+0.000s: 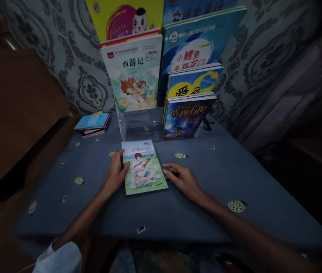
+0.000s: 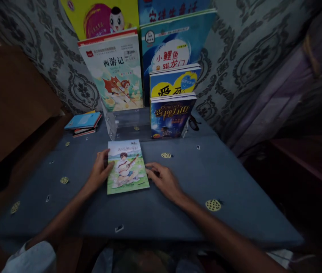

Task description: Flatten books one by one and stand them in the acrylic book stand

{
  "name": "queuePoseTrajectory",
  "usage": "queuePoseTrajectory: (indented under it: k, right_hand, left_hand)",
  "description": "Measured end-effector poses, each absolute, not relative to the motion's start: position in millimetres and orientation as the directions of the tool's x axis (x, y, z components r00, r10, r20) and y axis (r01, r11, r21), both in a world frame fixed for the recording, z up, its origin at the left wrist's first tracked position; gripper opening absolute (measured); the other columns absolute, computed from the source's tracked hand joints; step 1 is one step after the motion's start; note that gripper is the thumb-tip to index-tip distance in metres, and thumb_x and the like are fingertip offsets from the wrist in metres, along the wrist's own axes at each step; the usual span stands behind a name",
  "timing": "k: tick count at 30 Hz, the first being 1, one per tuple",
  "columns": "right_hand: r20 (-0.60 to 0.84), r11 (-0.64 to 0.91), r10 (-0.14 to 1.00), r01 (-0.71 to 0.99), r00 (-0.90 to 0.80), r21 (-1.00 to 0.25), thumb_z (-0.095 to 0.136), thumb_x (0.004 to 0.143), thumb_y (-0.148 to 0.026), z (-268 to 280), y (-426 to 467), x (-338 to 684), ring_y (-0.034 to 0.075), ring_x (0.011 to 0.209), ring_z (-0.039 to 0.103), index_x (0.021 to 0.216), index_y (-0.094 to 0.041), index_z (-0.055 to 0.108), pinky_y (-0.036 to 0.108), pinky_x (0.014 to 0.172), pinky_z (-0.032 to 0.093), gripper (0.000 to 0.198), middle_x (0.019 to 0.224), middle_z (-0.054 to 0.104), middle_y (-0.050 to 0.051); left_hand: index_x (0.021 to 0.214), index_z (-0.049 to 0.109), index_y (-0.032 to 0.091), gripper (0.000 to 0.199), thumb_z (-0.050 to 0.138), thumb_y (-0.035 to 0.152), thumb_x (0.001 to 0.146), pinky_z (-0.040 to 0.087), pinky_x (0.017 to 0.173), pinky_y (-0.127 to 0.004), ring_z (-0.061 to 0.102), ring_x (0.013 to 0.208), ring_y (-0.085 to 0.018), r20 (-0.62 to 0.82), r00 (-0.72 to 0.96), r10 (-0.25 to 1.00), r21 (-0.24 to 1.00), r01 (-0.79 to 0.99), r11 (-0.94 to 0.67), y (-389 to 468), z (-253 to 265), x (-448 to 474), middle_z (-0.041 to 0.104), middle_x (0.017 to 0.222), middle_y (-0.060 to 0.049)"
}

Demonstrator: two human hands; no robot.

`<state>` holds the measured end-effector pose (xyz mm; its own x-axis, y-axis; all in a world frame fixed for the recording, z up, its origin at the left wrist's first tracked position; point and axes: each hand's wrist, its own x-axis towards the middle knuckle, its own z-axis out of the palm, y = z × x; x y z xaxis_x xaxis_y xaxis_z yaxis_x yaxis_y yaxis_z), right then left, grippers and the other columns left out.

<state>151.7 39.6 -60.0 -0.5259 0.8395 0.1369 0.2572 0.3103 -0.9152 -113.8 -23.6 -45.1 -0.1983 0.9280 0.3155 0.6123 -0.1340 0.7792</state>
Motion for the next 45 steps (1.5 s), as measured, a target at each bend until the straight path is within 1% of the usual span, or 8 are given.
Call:
queuePoseTrajectory:
  k: [2, 5, 12, 15, 20, 27, 36, 45]
  right_hand:
    - [0.152, 0.345, 0.859, 0.334, -0.488, -0.877, 0.058, 0.09, -0.045, -61, 40, 153, 0.02, 0.064, 0.067, 0.104, -0.022, 0.072, 0.029, 0.059, 0.053, 0.031, 0.069, 0.07, 0.0]
    - [0.179, 0.409, 0.84, 0.381, -0.512, -0.829, 0.056, 0.091, -0.036, -59, 42, 152, 0.021, 0.074, 0.07, 0.103, -0.023, 0.073, 0.031, 0.067, 0.054, 0.024, 0.082, 0.075, 0.002]
    - [0.34, 0.639, 0.702, 0.344, -0.626, -0.688, 0.051, 0.093, -0.021, -51, 54, 136, 0.025, 0.102, 0.067, 0.109, -0.021, 0.071, 0.039, 0.089, 0.056, 0.026, 0.111, 0.07, 0.01]
    - [0.389, 0.694, 0.662, 0.326, -0.641, -0.642, 0.051, 0.092, -0.019, -53, 63, 126, 0.027, 0.112, 0.063, 0.109, -0.021, 0.07, 0.044, 0.096, 0.053, 0.026, 0.114, 0.068, 0.012]
    - [0.411, 0.711, 0.653, 0.328, -0.636, -0.622, 0.05, 0.093, -0.02, -62, 75, 116, 0.03, 0.111, 0.062, 0.108, -0.021, 0.071, 0.052, 0.098, 0.05, 0.026, 0.112, 0.069, 0.013]
    - [0.406, 0.684, 0.668, 0.3, -0.624, -0.665, 0.051, 0.094, -0.021, -63, 76, 120, 0.028, 0.113, 0.062, 0.106, -0.021, 0.072, 0.048, 0.096, 0.051, 0.024, 0.115, 0.069, 0.012]
    - [0.407, 0.676, 0.677, 0.299, -0.614, -0.674, 0.052, 0.091, -0.016, -63, 74, 120, 0.029, 0.114, 0.061, 0.103, -0.02, 0.073, 0.051, 0.095, 0.052, 0.025, 0.116, 0.069, 0.013]
    - [0.421, 0.686, 0.669, 0.291, -0.613, -0.667, 0.051, 0.093, -0.019, -62, 73, 121, 0.029, 0.112, 0.062, 0.102, -0.021, 0.073, 0.05, 0.095, 0.052, 0.024, 0.115, 0.069, 0.013]
  left_hand:
    - [0.127, 0.054, 0.018, 0.039, 0.054, 0.031, 0.091, 0.044, 0.105, -0.051, 0.054, 0.122, -0.031, 0.332, -0.144, 0.932, 0.631, 0.768, -0.106, -24, -58, -119, 0.054, 0.127, -0.015]
    - [0.131, 0.054, 0.019, 0.038, 0.049, 0.029, 0.094, 0.042, 0.107, -0.052, 0.048, 0.13, -0.032, 0.318, -0.078, 0.945, 0.474, 0.876, -0.088, -27, -67, -119, 0.051, 0.138, -0.016]
    - [0.141, 0.048, 0.014, 0.045, 0.041, 0.032, 0.1, 0.042, 0.106, -0.052, 0.047, 0.135, -0.032, 0.272, -0.046, 0.961, 0.306, 0.951, -0.042, -24, -63, -113, 0.048, 0.149, -0.019]
    - [0.141, 0.048, 0.012, 0.046, 0.04, 0.033, 0.1, 0.041, 0.108, -0.053, 0.046, 0.137, -0.032, 0.31, -0.019, 0.95, 0.283, 0.956, -0.073, -17, -65, -118, 0.05, 0.148, -0.02]
    - [0.137, 0.051, 0.011, 0.045, 0.04, 0.034, 0.1, 0.039, 0.11, -0.057, 0.048, 0.136, -0.035, 0.345, 0.007, 0.939, 0.297, 0.948, -0.116, -1, -71, -127, 0.052, 0.145, -0.023]
    - [0.134, 0.055, 0.011, 0.042, 0.042, 0.03, 0.099, 0.037, 0.115, -0.056, 0.049, 0.137, -0.034, 0.352, 0.047, 0.935, 0.308, 0.937, -0.163, 16, -70, -126, 0.055, 0.142, -0.022]
    - [0.136, 0.054, 0.009, 0.042, 0.04, 0.022, 0.098, 0.039, 0.116, -0.052, 0.047, 0.14, -0.03, 0.321, 0.217, 0.922, 0.289, 0.904, -0.314, 40, -68, -109, 0.054, 0.144, -0.022]
    - [0.14, 0.051, 0.012, 0.044, 0.036, 0.02, 0.1, 0.037, 0.118, -0.049, 0.043, 0.143, -0.025, 0.296, 0.365, 0.883, 0.257, 0.86, -0.442, 65, -65, -86, 0.051, 0.149, -0.017]
